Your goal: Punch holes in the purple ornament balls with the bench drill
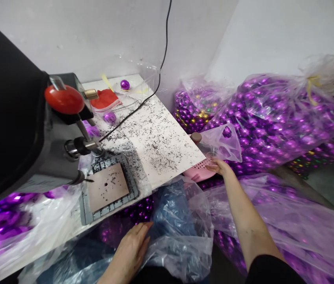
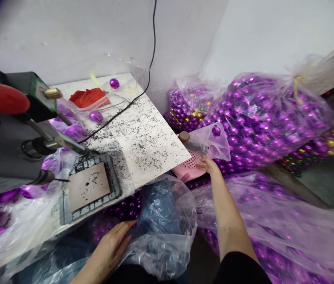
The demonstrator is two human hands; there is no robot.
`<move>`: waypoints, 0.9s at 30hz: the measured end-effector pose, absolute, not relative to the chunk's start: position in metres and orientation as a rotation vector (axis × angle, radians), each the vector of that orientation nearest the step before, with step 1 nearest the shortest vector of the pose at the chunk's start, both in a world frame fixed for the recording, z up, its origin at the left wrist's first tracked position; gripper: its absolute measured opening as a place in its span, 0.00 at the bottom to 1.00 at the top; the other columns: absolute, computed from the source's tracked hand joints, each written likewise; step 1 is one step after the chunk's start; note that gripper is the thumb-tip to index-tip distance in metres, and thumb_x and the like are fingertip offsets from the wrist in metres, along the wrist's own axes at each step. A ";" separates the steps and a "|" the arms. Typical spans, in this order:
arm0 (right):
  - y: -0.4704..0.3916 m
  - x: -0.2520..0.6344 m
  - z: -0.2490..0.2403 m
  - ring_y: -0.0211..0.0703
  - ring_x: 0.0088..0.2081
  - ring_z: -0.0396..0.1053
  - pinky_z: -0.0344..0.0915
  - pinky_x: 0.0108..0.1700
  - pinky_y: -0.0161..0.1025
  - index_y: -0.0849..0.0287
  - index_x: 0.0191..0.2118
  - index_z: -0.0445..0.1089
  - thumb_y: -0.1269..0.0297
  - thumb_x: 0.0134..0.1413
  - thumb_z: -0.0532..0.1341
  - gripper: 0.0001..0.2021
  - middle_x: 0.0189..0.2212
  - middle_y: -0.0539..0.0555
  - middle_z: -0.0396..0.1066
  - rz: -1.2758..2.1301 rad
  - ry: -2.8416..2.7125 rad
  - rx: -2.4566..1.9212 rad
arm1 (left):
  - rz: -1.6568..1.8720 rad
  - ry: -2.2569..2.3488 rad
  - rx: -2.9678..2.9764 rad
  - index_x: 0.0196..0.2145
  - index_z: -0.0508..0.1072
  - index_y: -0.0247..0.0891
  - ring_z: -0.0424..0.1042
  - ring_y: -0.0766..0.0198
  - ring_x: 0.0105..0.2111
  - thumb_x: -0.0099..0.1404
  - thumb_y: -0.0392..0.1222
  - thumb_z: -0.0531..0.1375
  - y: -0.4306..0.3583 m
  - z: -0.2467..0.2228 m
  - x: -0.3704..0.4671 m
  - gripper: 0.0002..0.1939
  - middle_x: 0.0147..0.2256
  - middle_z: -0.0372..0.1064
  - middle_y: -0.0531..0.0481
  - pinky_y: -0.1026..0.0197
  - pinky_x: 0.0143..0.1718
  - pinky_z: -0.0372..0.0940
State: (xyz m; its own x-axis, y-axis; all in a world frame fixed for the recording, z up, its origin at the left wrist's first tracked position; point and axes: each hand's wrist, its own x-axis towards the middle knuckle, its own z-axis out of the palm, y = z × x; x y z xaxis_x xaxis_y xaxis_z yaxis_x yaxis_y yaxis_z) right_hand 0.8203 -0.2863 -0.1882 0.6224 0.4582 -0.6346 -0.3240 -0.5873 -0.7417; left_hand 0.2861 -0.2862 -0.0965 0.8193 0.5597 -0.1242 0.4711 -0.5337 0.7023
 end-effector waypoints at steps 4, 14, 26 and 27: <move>-0.299 0.815 -0.177 0.41 0.52 0.67 0.70 0.55 0.47 0.63 0.55 0.65 0.52 0.62 0.58 0.23 0.52 0.59 0.66 1.031 -0.139 -1.995 | 0.188 0.753 2.239 0.57 0.70 0.44 0.77 0.59 0.49 0.70 0.36 0.55 -0.284 -0.097 0.282 0.19 0.51 0.76 0.45 0.59 0.52 0.73; -0.249 0.815 -0.102 0.42 0.55 0.66 0.69 0.58 0.48 0.62 0.56 0.65 0.52 0.62 0.58 0.23 0.54 0.59 0.65 0.521 -0.694 -2.174 | 0.172 0.725 2.246 0.56 0.71 0.44 0.78 0.60 0.48 0.70 0.36 0.55 -0.281 -0.098 0.286 0.18 0.50 0.76 0.46 0.60 0.51 0.73; -0.163 0.781 -0.049 0.40 0.51 0.67 0.70 0.55 0.46 0.63 0.53 0.66 0.52 0.62 0.58 0.22 0.50 0.58 0.67 0.771 -1.133 -2.115 | 0.220 0.813 2.157 0.54 0.72 0.44 0.78 0.58 0.47 0.70 0.36 0.55 -0.293 -0.088 0.283 0.17 0.50 0.76 0.45 0.57 0.52 0.73; -0.171 0.782 -0.040 0.40 0.51 0.67 0.70 0.55 0.45 0.63 0.53 0.66 0.52 0.62 0.58 0.22 0.50 0.58 0.67 0.741 -1.093 -2.115 | 0.213 0.808 2.151 0.55 0.72 0.44 0.77 0.58 0.48 0.70 0.36 0.55 -0.293 -0.087 0.283 0.17 0.50 0.76 0.45 0.57 0.52 0.72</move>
